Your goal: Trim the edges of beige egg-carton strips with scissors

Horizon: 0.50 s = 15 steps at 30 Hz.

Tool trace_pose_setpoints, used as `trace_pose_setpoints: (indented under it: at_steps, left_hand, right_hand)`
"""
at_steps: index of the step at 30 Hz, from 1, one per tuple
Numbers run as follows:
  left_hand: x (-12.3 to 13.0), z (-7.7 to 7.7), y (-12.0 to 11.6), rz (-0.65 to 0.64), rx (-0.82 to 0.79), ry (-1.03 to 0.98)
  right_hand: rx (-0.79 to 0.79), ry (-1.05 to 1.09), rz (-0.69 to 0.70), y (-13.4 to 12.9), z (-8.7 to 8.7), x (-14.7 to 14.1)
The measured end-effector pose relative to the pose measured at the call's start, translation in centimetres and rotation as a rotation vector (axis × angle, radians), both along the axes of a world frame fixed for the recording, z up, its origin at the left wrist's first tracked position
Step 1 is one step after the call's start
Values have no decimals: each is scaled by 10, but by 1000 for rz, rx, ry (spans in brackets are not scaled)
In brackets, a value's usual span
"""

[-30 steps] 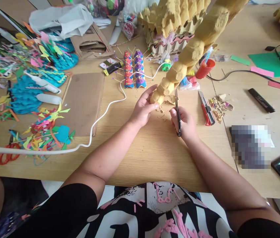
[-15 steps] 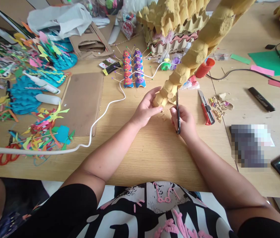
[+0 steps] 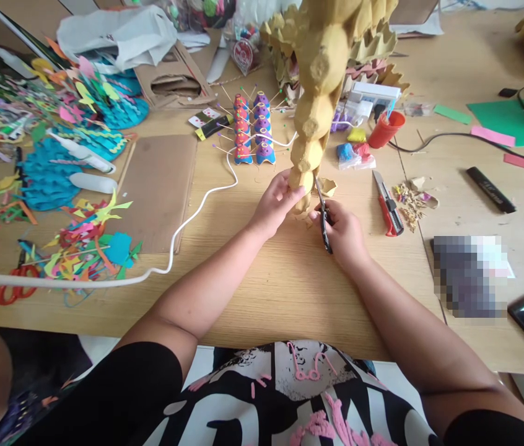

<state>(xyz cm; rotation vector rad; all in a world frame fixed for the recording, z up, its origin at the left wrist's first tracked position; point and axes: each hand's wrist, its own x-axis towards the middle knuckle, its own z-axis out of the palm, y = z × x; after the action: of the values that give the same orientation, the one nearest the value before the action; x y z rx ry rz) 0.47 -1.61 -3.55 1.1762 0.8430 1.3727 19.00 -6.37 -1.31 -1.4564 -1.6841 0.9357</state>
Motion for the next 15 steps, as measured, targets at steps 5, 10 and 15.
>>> trace_pose_setpoints:
  at_steps: [5, 10, 15]
  left_hand:
    - [1, -4, 1, 25, 47, 17]
    - [2, -5, -1, 71, 72, 17]
    - [1, -4, -3, 118, 138, 69]
  right_hand:
    - [3, -7, 13, -1, -1, 2]
    - [-7, 39, 37, -3, -1, 2]
    - [-44, 84, 48, -3, -3, 0]
